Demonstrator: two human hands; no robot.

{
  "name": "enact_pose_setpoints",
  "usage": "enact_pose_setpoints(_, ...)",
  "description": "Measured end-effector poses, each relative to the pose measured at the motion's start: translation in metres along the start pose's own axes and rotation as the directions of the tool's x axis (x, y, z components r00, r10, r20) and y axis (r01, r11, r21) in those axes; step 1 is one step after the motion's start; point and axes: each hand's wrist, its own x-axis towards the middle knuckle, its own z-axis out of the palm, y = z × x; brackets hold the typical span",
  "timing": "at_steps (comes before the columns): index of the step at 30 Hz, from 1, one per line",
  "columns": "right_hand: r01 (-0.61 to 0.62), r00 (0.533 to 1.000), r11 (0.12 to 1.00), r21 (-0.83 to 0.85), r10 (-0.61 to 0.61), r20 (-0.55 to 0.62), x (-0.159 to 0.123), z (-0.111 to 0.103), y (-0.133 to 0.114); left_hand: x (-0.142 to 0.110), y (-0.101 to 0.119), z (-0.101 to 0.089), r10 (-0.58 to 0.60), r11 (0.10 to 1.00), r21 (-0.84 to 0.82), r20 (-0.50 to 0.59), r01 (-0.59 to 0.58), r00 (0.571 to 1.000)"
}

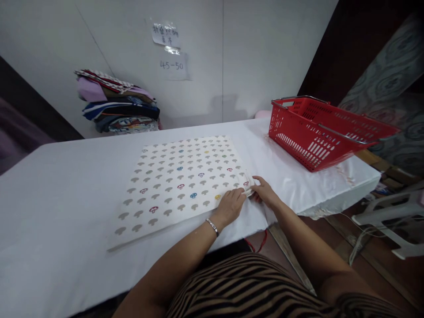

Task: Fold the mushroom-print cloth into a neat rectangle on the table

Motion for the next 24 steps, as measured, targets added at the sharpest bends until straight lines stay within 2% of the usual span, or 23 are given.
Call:
enact_pose_setpoints(3,-0.014,1.0,1.0,0.003,0.014,0.003,-0.001,0.0,-0.003,0.004,0.001,0.0,0.027,0.999,0.027,-0.011,-0.026,1.0)
enact_pose_setpoints(9,-0.042,0.999,0.999,0.016,0.041,0.008,-0.002,0.001,-0.006,0.013,0.002,0.001,-0.085,0.996,0.04,0.038,0.083,0.996)
enact_pose_setpoints(17,-0.016,1.0,1.0,0.006,0.016,-0.004,0.001,0.0,0.0,0.015,0.006,0.002,-0.041,0.999,0.024,0.046,0.04,0.998)
enact_pose_setpoints(24,-0.002,1.0,0.999,-0.051,0.002,0.002,0.002,0.0,0.002,0.016,0.007,0.004,-0.148,0.988,-0.03,0.07,0.15,0.987)
